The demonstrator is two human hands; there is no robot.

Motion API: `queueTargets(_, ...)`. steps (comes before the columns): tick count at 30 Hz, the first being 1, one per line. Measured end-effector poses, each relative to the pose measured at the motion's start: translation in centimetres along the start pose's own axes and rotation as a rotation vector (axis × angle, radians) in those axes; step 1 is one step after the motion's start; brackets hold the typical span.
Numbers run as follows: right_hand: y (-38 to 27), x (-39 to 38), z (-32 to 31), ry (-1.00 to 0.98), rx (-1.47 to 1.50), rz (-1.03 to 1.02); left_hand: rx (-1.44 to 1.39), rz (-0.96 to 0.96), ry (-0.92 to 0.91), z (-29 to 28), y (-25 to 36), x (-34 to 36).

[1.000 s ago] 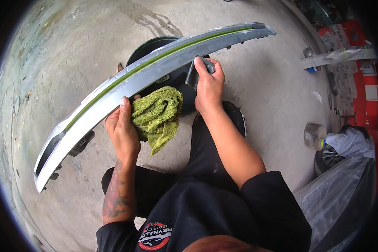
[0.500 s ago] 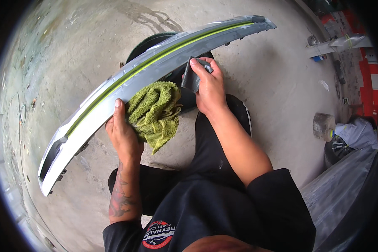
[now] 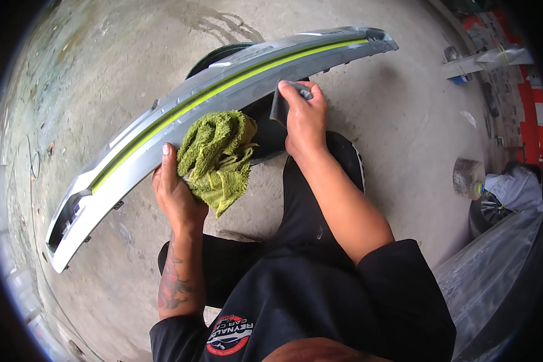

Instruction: The person sands a car bumper part with sandpaper, wrings out a cloth retrieved from a bucket, and sands the edges of the part.

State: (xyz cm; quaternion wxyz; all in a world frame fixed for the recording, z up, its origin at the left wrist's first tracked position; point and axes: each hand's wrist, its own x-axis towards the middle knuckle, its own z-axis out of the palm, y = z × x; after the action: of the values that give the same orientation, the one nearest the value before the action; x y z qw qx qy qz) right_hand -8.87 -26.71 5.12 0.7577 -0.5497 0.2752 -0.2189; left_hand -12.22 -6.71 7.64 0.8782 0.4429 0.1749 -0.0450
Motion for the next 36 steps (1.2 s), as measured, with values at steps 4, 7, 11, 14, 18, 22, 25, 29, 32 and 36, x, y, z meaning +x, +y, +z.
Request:
queueTargets(4, 0.2, -1.2, -0.2, -0.115, -0.118, 0.04, 0.001, 0.01, 0.016, -0.1, -0.2, 0.1)
queueTargets(7, -0.1, 0.0, -0.4, 0.006, 0.116, 0.072, -0.019, -0.002, -0.004, -0.2, -0.1, 0.1)
queueTargets(11, -0.6, -1.8, 0.1, -0.119, -0.013, 0.142, -0.031, -0.011, -0.003, 0.0, -0.1, 0.1)
queueTargets(14, -0.4, -0.5, -0.4, -0.063, 0.084, 0.096, -0.038, -0.007, -0.006, 0.3, 0.1, -0.2)
queueTargets(18, -0.6, -1.9, 0.0, -0.111, 0.044, 0.137, -0.035, -0.026, -0.017, -0.3, 0.0, 0.1)
queueTargets(22, -0.9, -0.4, -0.3, -0.033, 0.131, 0.116, -0.058, -0.021, -0.015, 0.2, 0.3, -0.1)
queueTargets(25, -0.2, -1.6, -0.1, -0.101, 0.023, 0.143, -0.04, -0.027, -0.005, 0.0, 0.0, 0.0)
queueTargets(29, -0.8, -0.4, -0.2, -0.043, 0.123, 0.118, -0.069, -0.035, -0.028, -0.1, -0.1, 0.0)
queueTargets(32, -0.4, -1.7, 0.3, -0.099, 0.032, 0.095, -0.072, -0.033, -0.031, 0.1, 0.1, 0.1)
queueTargets(36, 0.2, -0.3, 0.3, -0.04, 0.049, -0.012, -0.104, -0.04, -0.053, -0.3, 0.1, 0.4)
